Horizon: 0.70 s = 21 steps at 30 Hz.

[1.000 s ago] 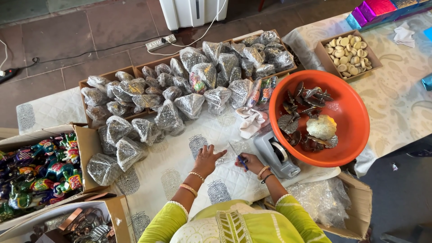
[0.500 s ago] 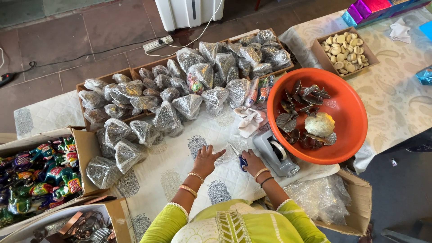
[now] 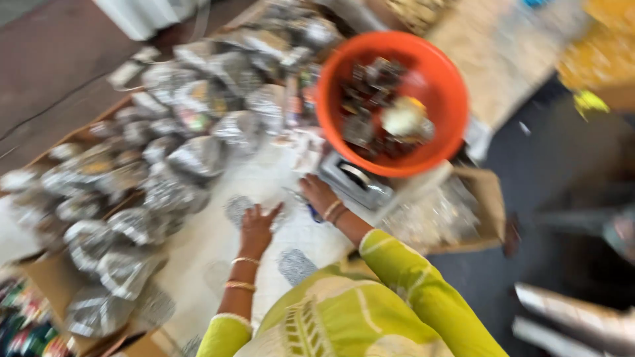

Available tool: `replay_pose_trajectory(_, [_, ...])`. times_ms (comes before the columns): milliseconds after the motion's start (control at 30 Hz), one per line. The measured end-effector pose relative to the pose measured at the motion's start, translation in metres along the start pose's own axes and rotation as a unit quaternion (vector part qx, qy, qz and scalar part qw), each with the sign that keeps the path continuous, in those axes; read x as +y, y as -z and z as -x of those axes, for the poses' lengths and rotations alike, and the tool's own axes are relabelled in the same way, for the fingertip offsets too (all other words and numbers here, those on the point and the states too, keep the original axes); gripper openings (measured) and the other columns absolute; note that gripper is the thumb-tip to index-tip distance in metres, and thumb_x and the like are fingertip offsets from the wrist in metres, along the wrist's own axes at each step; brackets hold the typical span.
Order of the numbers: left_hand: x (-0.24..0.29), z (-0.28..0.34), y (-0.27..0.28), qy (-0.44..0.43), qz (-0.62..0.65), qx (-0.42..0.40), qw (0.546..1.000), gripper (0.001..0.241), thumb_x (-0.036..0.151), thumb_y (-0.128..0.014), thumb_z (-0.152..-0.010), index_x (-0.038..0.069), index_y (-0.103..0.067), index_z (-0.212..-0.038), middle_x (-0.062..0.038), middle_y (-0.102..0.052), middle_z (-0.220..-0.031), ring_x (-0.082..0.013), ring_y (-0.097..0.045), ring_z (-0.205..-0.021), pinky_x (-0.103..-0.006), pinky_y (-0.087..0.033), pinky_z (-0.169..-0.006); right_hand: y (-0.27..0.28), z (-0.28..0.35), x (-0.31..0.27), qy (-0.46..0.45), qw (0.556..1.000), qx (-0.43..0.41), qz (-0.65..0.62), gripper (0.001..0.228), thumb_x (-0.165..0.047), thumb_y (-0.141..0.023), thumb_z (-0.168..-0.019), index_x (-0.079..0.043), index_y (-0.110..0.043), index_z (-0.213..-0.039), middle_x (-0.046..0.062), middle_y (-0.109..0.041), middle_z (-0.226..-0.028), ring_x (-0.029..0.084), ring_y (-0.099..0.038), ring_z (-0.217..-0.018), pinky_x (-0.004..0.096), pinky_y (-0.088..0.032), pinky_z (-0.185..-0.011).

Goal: The person wraps colorful decorative figurines in bubble wrap at a work table, folding the plastic around each item and sealing it with tape from a tape dispenser, placing the wrapped pieces into cardboard boxes alongside other already wrapped items.

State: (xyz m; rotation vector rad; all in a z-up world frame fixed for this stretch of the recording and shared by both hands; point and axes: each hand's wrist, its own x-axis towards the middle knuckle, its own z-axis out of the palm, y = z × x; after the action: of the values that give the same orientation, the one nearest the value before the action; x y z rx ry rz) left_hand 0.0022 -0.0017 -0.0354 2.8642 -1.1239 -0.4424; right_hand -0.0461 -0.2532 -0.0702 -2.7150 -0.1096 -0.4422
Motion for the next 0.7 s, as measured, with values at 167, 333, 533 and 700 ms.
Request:
replay_pose_trajectory(167, [0.022, 0.006, 0.060, 0.041, 0.038, -0.070, 0.996, 0.073, 0.009, -0.055, -0.097, 0.054, -0.037, -0.152, -0.018, -0.045, -0.144, -0.0415, -0.045, -0.133, -0.0493, -0.047, -0.108, 0.129, 0.035, -0.026, -0.046, 0.985, -0.028, -0.161, 0.021, -0.009, -0.067, -0.092, -0.004, -0.065, -0.113, 0.015, -0.064, -0.113, 0.030, -0.066, -0.099, 0.038, -0.059, -0.083])
replay_pose_trajectory(333, [0.027, 0.007, 0.075, 0.062, 0.030, -0.092, 0.993, 0.068, 0.014, -0.057, -0.098, 0.053, -0.039, -0.151, -0.016, -0.047, -0.139, -0.0378, -0.047, -0.129, -0.0461, -0.050, -0.106, 0.180, 0.153, 0.023, -0.255, 0.902, 0.072, -0.342, 0.016, -0.005, -0.067, -0.098, -0.005, -0.070, -0.114, 0.011, -0.067, -0.104, 0.020, -0.066, -0.088, 0.034, -0.062, -0.077])
replay_pose_trajectory(533, [0.029, 0.003, 0.072, 0.072, 0.030, -0.085, 0.993, 0.068, 0.015, -0.058, -0.097, 0.055, -0.041, -0.149, -0.013, -0.045, -0.140, -0.0354, -0.046, -0.129, -0.0464, -0.049, -0.106, 0.198, 0.250, 0.053, -0.460, 0.841, 0.254, -0.131, 0.028, -0.013, -0.079, -0.093, -0.005, -0.067, -0.117, 0.009, -0.065, -0.092, 0.016, -0.056, -0.076, 0.029, -0.052, -0.066])
replay_pose_trajectory(700, [0.034, 0.006, 0.080, 0.088, 0.033, -0.105, 0.990, 0.065, 0.018, -0.058, -0.099, 0.056, -0.041, -0.150, -0.013, -0.045, -0.141, -0.0351, -0.047, -0.129, -0.0467, -0.048, -0.107, 0.140, 0.276, 0.050, -0.403, 0.891, -0.023, -0.211, 0.021, -0.017, -0.075, -0.090, -0.012, -0.071, -0.110, 0.006, -0.071, -0.107, 0.016, -0.072, -0.084, 0.025, -0.062, -0.073])
